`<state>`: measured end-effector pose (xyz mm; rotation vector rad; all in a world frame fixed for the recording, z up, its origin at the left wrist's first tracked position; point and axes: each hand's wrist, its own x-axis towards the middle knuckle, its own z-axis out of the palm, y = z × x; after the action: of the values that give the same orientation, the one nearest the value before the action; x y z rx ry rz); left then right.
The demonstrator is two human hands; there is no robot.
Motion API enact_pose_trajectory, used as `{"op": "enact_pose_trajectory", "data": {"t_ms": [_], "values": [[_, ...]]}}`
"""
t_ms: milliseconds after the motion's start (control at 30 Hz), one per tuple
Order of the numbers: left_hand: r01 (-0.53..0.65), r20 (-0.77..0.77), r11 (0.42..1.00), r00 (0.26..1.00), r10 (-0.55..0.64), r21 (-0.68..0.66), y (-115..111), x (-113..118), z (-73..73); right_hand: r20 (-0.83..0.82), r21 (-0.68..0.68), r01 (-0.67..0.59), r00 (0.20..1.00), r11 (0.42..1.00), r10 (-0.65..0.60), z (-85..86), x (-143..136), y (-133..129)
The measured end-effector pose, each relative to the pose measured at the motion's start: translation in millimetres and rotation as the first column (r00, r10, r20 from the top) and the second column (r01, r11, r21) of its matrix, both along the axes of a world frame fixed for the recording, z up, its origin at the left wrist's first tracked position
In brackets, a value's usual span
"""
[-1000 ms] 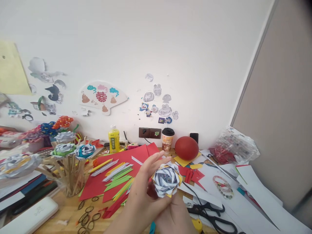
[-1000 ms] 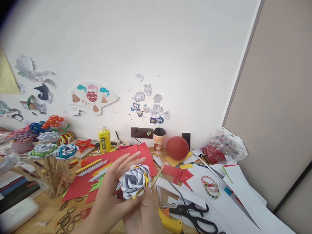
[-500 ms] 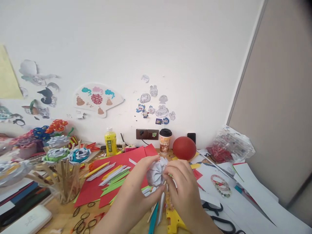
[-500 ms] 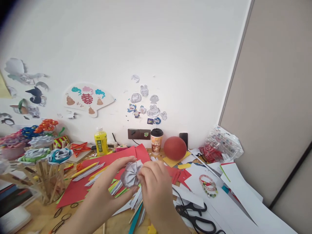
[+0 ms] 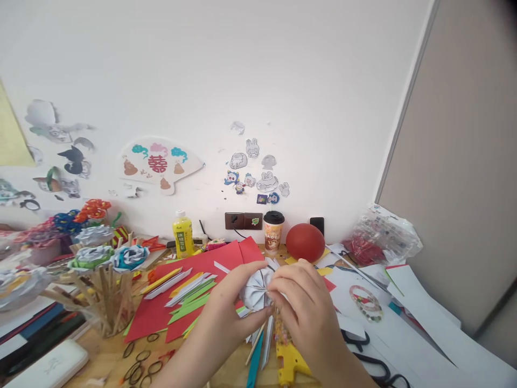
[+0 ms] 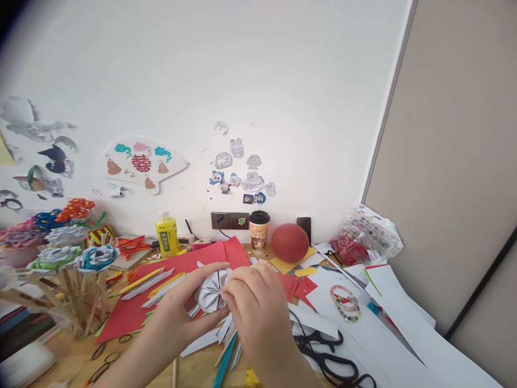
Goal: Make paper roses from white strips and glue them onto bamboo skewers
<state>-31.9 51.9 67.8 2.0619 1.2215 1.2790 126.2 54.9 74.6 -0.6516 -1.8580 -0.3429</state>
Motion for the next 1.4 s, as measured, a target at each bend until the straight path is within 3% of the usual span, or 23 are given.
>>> {"op": "enact_pose_trajectory", "data": {"t_ms": [333,600,833,1200,1300,1400], "values": [[0.019,-0.027,0.999,0.999,-0.018,0.039,-0.4,-0.1,-1.6,0.004,-0.084,-0.093,0.996,0.992,0.094,0.0,6.0,3.0],[0.089,-0.056,0.991,0.995,-0.084,0.097,-10.2,-2.1,1.8,0.078,0.012,-0.034,0.996,0.999,0.033,2.3,4.0,0.3],[0.057,-0.033,0.982,0.998,-0.052,0.179,-5.9,0.5,4.2,0.077,0.022,-0.024,0.997,0.999,0.022,1.5,0.7,-2.4],[0.055,0.018,0.986,0.998,-0.058,0.159,-3.9,0.7,6.0,-0.101,-0.177,-0.123,0.989,0.977,0.107,-1.0,1.1,-0.8],[0.018,0.045,0.99,0.999,-0.025,0.138,-5.2,0.2,8.8,-0.128,-0.239,-0.095,0.99,0.966,0.065,-1.3,3.3,2.1],[-0.016,0.087,0.996,0.996,0.008,0.084,-7.7,-1.2,12.0,-0.152,-0.218,0.007,0.988,0.976,-0.041,0.7,12.0,6.2]]}}
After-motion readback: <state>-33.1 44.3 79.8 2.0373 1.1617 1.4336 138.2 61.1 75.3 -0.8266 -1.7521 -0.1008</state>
